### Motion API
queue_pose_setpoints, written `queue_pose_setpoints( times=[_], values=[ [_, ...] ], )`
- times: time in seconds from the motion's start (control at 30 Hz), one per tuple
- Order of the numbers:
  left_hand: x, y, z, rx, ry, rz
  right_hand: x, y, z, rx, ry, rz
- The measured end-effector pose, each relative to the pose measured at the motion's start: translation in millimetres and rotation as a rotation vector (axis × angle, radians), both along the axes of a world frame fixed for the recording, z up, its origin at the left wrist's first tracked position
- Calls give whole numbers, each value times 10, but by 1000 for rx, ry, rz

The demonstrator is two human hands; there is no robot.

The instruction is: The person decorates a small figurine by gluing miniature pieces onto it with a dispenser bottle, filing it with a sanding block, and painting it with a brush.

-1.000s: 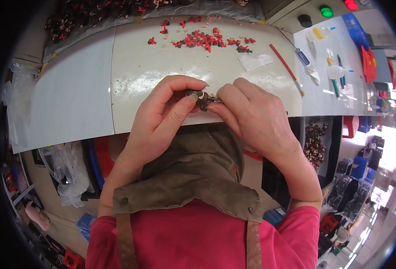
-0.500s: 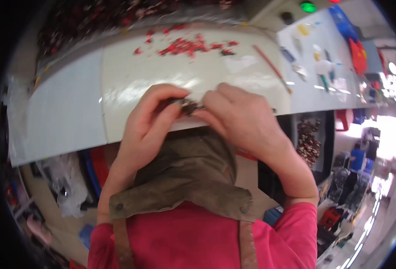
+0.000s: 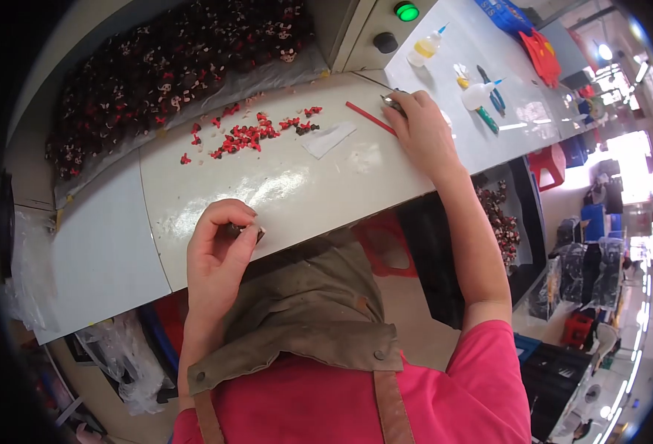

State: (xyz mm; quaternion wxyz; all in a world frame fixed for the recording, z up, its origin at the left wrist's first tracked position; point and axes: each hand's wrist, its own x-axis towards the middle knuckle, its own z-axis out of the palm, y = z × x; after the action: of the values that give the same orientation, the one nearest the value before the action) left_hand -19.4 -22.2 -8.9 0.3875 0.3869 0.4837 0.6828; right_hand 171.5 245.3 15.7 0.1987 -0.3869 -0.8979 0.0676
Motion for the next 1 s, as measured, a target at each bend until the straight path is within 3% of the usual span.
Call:
queue_pose_setpoints(
  times=[0.1,0.2,0.27,0.47,0.57,0.67,0.7,0.8,0.93,1.0],
  values=[
    [8,-16,24,-30,-54,-12,24,65,-13,237,-24,100],
    [20,-32,109,-106,-70,8,-18,-101,216,-114,-18,-9],
    [4,-50,157,-181,-47,27,70,-112,179,-144,-41,32],
    [16,-41,77,-73,-55,-13,107,-254,94,-188,-26,7],
    [-44,-51,20,-82,187,-23,130,-260,84,-228,-45,-43],
    [-11,-59,51,-138,173,-50,81,-414,201,-252,133,-69],
    [-16,-54,41,-142,161,-56,111,-390,151,-241,296,28],
    [-34,-38,25,-126,189,-56,-36,-814,445,-499,590,-4],
    [-28,-33,39,-129,209,-55,-164,-1030,397,-977,1064,532],
    [-24,-31,47,-124,225,-48,-294,-1217,387,-956,1046,542]
  ],
)
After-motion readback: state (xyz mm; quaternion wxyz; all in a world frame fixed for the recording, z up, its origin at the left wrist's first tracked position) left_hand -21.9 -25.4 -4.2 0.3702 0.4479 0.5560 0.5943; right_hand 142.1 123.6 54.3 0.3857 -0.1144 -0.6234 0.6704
